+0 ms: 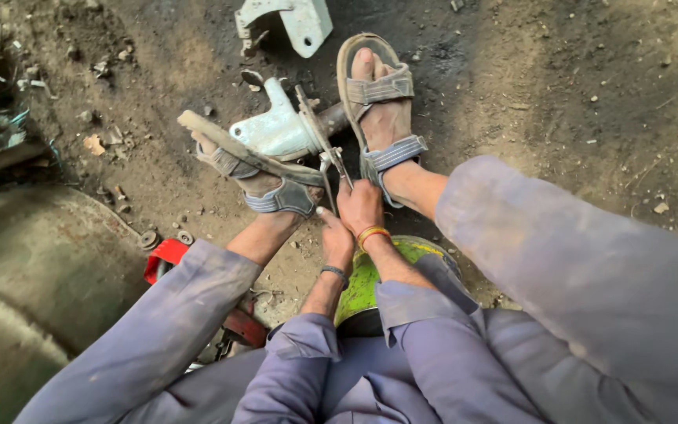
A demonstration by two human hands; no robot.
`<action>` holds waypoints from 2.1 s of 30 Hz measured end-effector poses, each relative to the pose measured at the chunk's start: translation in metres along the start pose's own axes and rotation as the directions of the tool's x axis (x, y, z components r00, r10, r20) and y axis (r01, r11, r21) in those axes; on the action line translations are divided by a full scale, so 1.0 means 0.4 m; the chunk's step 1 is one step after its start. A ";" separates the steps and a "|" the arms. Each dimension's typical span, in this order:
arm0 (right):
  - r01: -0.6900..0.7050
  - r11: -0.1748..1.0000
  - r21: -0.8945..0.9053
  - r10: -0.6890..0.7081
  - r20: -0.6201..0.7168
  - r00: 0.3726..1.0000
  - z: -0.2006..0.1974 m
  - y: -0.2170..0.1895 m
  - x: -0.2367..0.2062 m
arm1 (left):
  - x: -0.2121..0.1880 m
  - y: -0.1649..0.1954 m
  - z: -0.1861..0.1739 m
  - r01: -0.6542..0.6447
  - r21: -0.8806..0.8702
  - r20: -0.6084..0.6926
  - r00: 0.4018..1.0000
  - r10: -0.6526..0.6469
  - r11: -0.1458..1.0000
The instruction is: The person sits on the ground and uses wrenches to loosen and remove bolts from a metal bracket assembly, holding the part steady with their feet and hands while separating components and setting removed bolts aside.
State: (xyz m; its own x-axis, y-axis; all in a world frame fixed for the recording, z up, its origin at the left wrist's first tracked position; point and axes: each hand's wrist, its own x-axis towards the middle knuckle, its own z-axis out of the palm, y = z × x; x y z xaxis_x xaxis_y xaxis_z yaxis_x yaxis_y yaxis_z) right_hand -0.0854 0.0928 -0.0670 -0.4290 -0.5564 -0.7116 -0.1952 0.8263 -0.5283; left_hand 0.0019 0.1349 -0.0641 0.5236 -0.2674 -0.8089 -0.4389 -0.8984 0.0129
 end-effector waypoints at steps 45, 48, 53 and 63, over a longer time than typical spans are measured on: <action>0.175 0.983 0.062 -0.176 0.002 0.984 0.076 0.058 0.046 | 0.064 -0.057 0.014 -0.230 0.043 -0.037 0.972 0.231 0.972; 0.176 0.983 0.061 -0.178 0.035 0.983 0.049 0.048 0.053 | 0.046 -0.037 0.031 -0.218 -0.143 -0.019 0.976 0.217 0.965; 0.166 0.986 -0.018 -0.166 0.024 0.986 0.022 0.021 0.059 | 0.018 0.004 0.007 -0.243 -0.034 -0.003 0.970 0.243 0.969; 0.100 0.983 -0.157 -0.085 0.099 0.991 -0.027 -0.009 0.074 | 0.026 -0.007 0.027 -0.666 0.055 -0.081 0.740 0.668 0.744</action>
State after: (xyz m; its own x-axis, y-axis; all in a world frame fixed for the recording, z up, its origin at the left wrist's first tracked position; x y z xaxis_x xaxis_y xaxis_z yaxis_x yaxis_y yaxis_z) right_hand -0.1071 0.0742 -0.0810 -0.3216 -0.6304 -0.7066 -0.3727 0.7702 -0.5176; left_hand 0.0006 0.1385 -0.0788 0.1533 -0.8264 -0.5419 -0.7157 -0.4710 0.5158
